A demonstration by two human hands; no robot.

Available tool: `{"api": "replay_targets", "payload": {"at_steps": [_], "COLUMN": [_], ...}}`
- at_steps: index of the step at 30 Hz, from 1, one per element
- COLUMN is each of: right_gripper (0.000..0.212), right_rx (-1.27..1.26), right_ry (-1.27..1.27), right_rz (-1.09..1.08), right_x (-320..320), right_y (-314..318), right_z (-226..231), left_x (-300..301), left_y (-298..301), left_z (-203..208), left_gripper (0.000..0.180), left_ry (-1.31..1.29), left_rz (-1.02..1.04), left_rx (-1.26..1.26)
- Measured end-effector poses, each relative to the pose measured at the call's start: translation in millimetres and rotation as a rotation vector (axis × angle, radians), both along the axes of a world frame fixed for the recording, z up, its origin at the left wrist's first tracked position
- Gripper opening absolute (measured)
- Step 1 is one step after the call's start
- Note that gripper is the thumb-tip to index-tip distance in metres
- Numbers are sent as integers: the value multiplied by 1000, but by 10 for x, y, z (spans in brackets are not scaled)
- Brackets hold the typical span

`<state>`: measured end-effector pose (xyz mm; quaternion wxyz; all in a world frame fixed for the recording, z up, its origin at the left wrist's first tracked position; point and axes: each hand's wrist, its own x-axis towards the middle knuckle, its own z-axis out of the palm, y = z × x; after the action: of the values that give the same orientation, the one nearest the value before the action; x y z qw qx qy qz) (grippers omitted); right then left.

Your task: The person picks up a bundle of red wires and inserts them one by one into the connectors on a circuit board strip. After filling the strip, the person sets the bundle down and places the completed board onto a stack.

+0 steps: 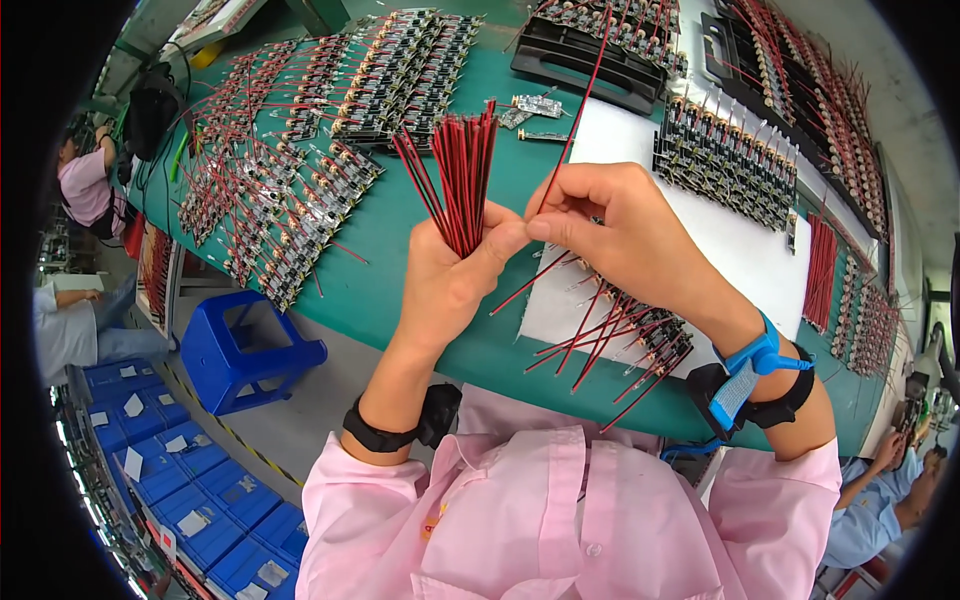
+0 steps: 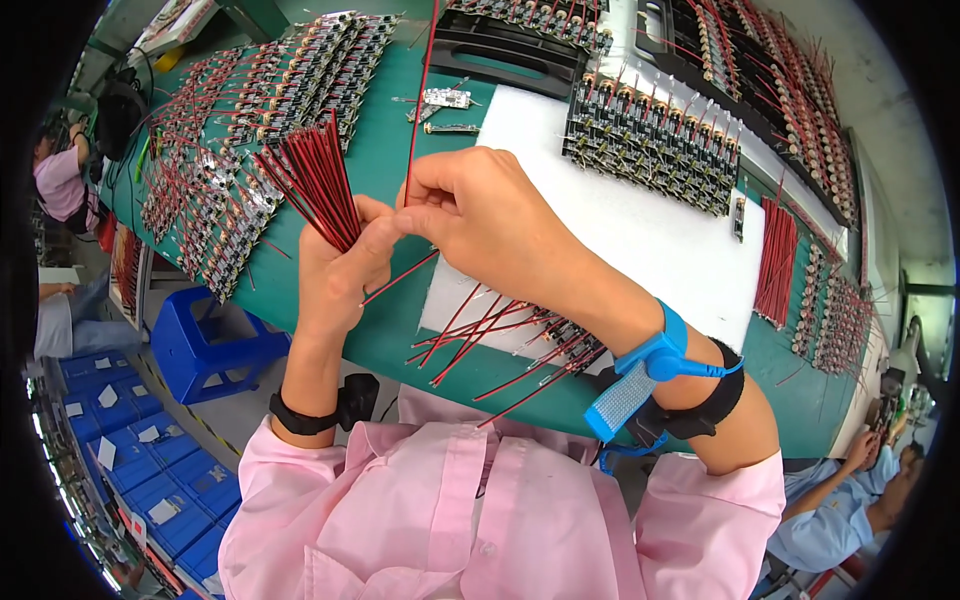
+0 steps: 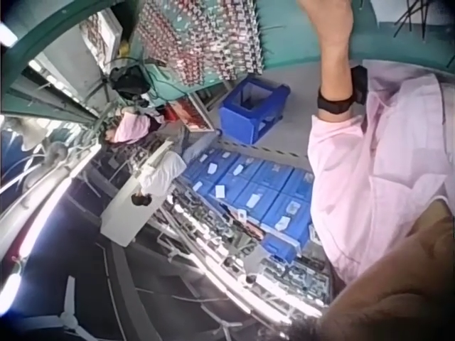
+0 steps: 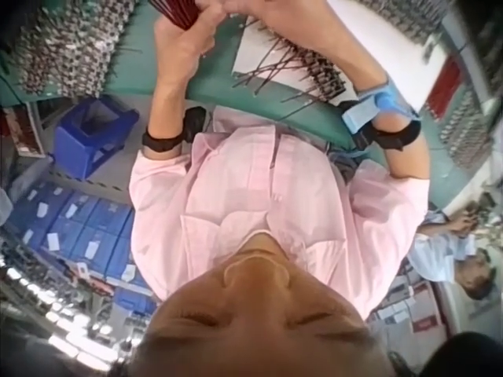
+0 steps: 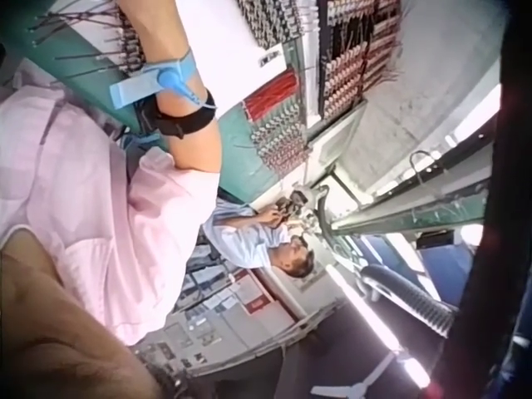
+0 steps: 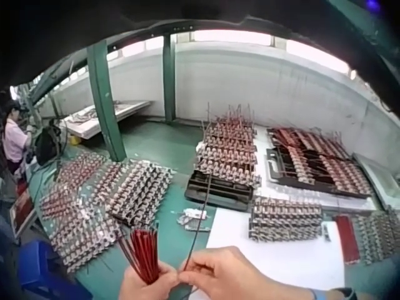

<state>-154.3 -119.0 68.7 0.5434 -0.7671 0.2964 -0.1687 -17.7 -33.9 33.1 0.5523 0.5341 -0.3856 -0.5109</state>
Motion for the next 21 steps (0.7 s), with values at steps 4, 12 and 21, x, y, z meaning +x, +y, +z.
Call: {"api": "replay_targets", "payload": {"at_steps": [4, 12, 21], "right_gripper": [9, 8, 11], "right_rx": [-4, -156, -301], "right_ry": [14, 52, 184], "right_rz": [-12, -125, -291], "right_x": [-30, -131, -297], "right_y": [9, -116, -253], "right_z": [15, -85, -338], "left_x": [-66, -89, 55], "left_y": [-6, 41, 299], "left_z": [-35, -36, -362], "left_gripper": [17, 21, 29], "left_ry": [-46, 25, -133], "left_rz": [29, 237, 262], "left_rx": [-43, -135, -239]}}
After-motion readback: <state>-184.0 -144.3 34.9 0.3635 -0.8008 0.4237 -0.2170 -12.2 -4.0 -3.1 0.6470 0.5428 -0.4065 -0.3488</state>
